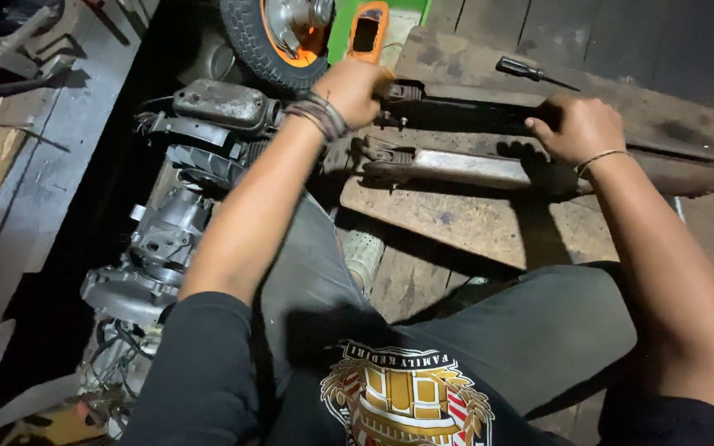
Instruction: Using a manual scraper to clean and smooth the surface of a metal motorcycle swingarm.
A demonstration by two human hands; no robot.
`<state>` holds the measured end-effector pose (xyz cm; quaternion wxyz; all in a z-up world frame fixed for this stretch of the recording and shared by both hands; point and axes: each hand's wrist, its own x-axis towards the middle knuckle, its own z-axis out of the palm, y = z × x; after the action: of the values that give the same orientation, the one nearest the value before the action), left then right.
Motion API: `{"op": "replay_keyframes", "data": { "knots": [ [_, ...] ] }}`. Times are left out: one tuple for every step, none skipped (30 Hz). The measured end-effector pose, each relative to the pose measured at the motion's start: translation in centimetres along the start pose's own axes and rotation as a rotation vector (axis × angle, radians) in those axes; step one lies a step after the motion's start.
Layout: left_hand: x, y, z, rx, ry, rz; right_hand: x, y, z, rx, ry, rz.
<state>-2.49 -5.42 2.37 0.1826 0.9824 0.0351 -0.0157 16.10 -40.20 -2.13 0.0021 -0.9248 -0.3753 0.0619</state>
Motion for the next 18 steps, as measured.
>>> {"op": "replay_keyframes", "data": {
  "knots": [
    [-0.5, -0.5, -0.1, -0.001, -0.004, -0.002, -0.1, 0.2, 0.2, 0.002, -0.004, -0.001],
    [-1.0, -1.0, -0.1, -0.054, 0.079, 0.027, -0.2, 0.4, 0.4, -0.018, -0.013, 0.013],
    [-1.1, -1.6, -0.6, -0.102, 0.162, 0.066, -0.1, 0.6, 0.4, -0.035, -0.015, 0.034],
    [-1.6, 0.6, -1.4, -0.097, 0.158, 0.071, -0.2, 0.6, 0.3, -0.029, -0.013, 0.040],
    [-2.4, 2.9, -1.9, -0.224, -0.030, -0.112, -0.2, 0.5, 0.1, -0.020, -0.027, 0.040],
    [-3.4, 5.1, -2.4, -0.350, -0.222, -0.292, -0.4, 0.3, 0.0, -0.010, -0.041, 0.041],
    [-2.8, 4.0, -1.6, -0.354, -0.219, -0.294, -0.3, 0.0, -0.2, -0.014, -0.041, 0.037],
    [-2.2, 3.0, -0.8, -0.211, -0.137, -0.149, -0.3, -0.2, -0.3, -0.037, -0.083, 0.056],
    [-1.4, 2.0, -0.1, -0.062, -0.057, -0.003, -0.2, -0.4, -0.5, -0.058, -0.122, 0.076],
    [-2.0, 1.5, -0.3, -0.062, -0.053, -0.005, -0.2, -0.7, -0.6, -0.060, -0.120, 0.074],
    [-2.3, 1.2, -0.6, -0.154, 0.034, 0.018, -0.3, -0.9, -0.7, -0.060, -0.109, 0.058],
    [-2.5, 0.8, -1.0, -0.245, 0.121, 0.041, -0.4, -1.0, -0.8, -0.059, -0.098, 0.042],
    [-2.8, 1.8, -1.5, -0.244, 0.121, 0.042, -0.4, -1.2, -0.8, -0.058, -0.097, 0.043],
    [-3.1, 2.8, -2.0, -0.334, 0.001, -0.102, -0.5, -1.3, -0.8, -0.054, -0.113, 0.042],
    [-3.2, 3.8, -2.6, -0.419, -0.117, -0.242, -0.4, -1.4, -0.9, -0.050, -0.124, 0.042],
    [-3.0, 3.8, -2.4, -0.416, -0.113, -0.238, -0.3, -1.4, -0.8, -0.051, -0.117, 0.044],
    [-2.9, 3.8, -2.0, -0.196, -0.076, -0.136, -0.3, -1.3, -0.6, -0.057, -0.126, 0.038],
    [-2.8, 3.8, -1.6, 0.023, -0.041, -0.034, -0.2, -1.3, -0.4, -0.064, -0.135, 0.033]
  ]
}}
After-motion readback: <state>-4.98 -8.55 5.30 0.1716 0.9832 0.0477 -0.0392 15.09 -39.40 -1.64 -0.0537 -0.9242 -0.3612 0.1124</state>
